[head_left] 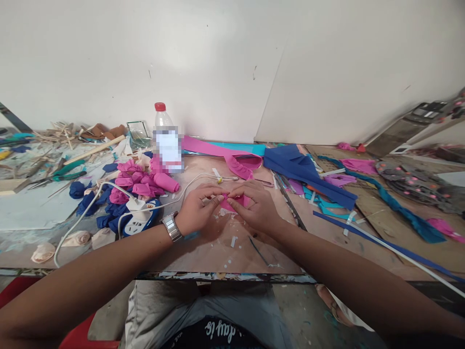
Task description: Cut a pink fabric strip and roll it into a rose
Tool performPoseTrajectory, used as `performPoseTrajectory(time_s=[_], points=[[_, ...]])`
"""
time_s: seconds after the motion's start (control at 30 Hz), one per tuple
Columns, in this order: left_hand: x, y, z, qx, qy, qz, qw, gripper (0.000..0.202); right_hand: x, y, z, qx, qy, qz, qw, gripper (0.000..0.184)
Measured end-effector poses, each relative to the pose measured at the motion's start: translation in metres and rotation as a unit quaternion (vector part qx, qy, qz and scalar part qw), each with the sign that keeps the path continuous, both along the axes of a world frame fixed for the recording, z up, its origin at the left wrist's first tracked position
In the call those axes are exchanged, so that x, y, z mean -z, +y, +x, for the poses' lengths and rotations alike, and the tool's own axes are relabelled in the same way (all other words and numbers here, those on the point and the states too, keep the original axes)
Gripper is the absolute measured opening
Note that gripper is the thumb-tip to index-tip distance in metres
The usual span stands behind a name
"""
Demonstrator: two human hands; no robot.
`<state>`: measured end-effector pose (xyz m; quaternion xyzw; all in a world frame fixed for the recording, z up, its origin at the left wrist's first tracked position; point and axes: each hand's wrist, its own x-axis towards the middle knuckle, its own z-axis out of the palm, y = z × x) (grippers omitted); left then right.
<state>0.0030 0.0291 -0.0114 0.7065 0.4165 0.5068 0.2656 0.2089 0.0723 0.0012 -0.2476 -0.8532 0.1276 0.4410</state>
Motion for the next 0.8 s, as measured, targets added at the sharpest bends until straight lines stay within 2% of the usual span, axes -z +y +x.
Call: performPoseTrajectory(time_s=[0.13, 0.4, 0.8], points=[[0.0011, 0.0006, 0.0002, 0.009, -0.008, -0.007, 1.000, 0.025, -0.0001, -0.0001, 0.0000, 0.007, -0.001, -0.003, 1.000, 0.006], [-0.0027, -0.0014, 0.0023, 0.049, -0.021, -0.021, 0.998, 0.027, 0.0019, 0.0008, 0.0002, 0.024, -0.009, -0.020, 0.999, 0.014], [-0.0020, -0.0006, 0.0005, 0.029, -0.001, -0.032, 0.999, 0.028, 0.0033, 0.0018, 0.0010, 0.035, -0.017, 0.000, 0.999, 0.019]])
